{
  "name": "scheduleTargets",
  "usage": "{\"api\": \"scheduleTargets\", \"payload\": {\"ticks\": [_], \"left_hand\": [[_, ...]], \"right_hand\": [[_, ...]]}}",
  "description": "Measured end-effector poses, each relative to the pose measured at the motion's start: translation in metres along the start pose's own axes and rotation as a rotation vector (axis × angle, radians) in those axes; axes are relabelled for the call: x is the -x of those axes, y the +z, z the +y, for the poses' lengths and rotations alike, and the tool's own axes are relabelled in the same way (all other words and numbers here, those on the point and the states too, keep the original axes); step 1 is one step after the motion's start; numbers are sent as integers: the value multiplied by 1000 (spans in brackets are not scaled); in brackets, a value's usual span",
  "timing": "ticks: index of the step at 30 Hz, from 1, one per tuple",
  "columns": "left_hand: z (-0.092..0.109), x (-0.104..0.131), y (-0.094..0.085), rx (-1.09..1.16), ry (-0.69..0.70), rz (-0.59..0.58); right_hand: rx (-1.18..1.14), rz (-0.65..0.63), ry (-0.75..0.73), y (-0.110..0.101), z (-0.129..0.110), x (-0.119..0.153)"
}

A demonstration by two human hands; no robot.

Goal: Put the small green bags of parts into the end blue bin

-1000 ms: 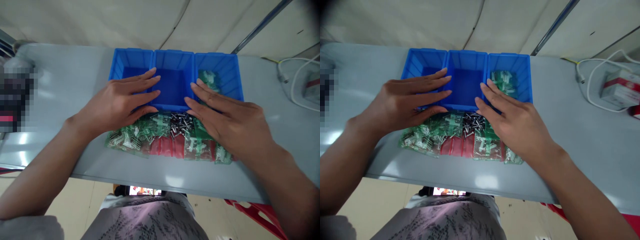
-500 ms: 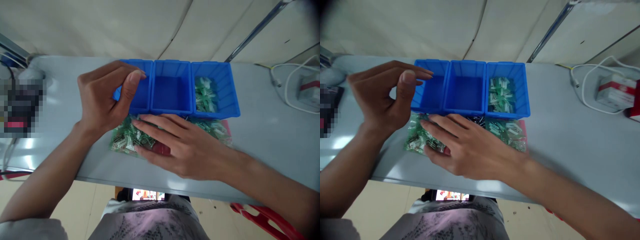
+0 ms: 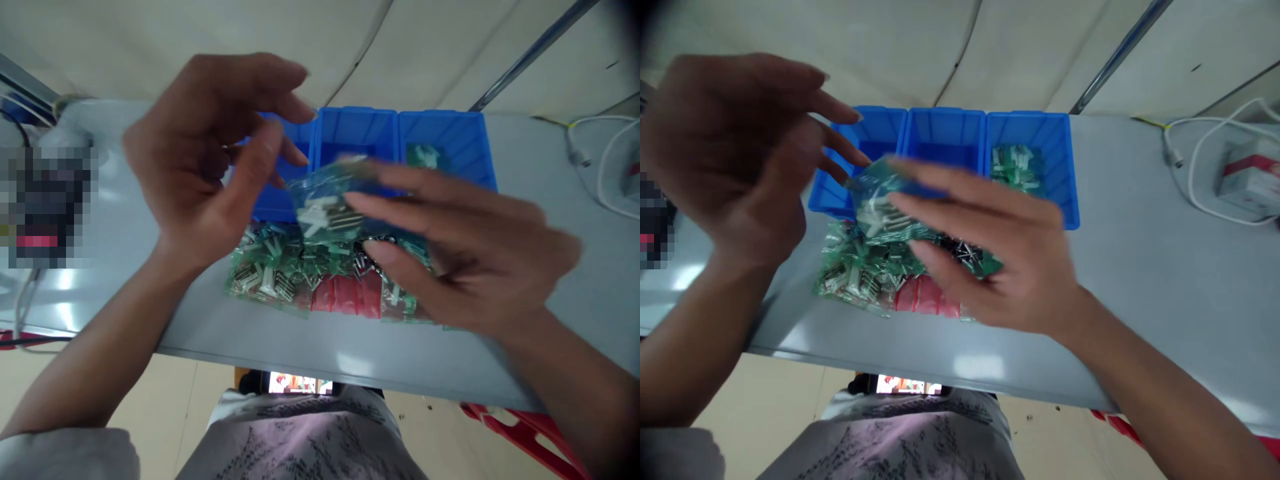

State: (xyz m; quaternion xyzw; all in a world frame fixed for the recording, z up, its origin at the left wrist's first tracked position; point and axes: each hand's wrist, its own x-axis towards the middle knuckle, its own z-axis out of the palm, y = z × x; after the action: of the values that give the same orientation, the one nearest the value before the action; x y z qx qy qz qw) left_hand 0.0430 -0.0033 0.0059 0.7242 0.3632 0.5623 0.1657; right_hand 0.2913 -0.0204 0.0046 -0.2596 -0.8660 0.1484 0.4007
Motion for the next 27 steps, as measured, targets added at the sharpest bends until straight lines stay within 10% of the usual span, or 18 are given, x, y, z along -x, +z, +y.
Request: {"api": "scheduleTargets", "payload": {"ticks": [5,11,20,27], "left_hand": [[4,10,0,-63,112,-252],[17,18,10,40,-144,-199],[20,17,12,44,-310,-189],[5,24,11,-497,311,-161]], "right_hand": [[-330,113,307,-10,3,-1],[-179,285,346,3,6,8],[226,60,-70,-14,20,12],[112,243,321,-7,13,11]]}}
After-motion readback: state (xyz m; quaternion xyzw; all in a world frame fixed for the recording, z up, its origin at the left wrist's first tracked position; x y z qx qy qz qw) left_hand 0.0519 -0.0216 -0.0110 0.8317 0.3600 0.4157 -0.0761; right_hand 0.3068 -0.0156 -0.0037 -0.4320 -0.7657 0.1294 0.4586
